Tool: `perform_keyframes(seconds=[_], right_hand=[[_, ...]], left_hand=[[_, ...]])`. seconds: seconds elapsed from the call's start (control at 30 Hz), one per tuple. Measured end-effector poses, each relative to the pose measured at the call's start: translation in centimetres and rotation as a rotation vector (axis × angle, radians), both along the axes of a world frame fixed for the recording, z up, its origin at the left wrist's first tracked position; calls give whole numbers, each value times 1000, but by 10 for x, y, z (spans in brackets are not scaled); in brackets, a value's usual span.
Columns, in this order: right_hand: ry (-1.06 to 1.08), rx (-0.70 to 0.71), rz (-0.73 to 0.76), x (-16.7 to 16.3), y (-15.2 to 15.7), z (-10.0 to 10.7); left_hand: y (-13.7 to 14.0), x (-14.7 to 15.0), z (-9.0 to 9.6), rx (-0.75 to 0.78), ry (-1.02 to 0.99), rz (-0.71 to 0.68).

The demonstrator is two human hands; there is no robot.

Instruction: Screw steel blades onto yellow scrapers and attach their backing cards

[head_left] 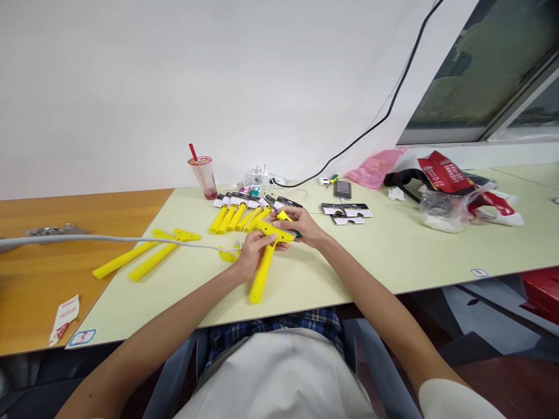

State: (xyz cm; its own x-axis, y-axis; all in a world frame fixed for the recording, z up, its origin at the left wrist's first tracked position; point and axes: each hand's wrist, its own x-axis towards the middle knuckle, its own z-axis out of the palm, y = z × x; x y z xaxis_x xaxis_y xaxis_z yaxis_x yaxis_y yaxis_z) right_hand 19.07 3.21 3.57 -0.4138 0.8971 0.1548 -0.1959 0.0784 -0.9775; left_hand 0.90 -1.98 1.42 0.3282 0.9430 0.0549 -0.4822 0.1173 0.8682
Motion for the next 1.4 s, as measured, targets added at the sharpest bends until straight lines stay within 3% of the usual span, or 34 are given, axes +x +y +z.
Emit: perform_keyframes(seconds=[1.07,1.13,1.23,1.3,1.4], right_hand=[[-39,7,-10,-3,2,-5],[-18,45,-53,-1,5,-5],[-17,149,-238,14,17,-2],[-97,208,-384,34,29,0],[-331,215,-462,71,46,-1]], left_hand=[[0,-1,-1,6,28,-5],[1,-2,0,2,22,8],[7,-4,0,-19,-4,50],[12,-7,1,-47,-33,85],[19,-12,3,-101,-85,120]])
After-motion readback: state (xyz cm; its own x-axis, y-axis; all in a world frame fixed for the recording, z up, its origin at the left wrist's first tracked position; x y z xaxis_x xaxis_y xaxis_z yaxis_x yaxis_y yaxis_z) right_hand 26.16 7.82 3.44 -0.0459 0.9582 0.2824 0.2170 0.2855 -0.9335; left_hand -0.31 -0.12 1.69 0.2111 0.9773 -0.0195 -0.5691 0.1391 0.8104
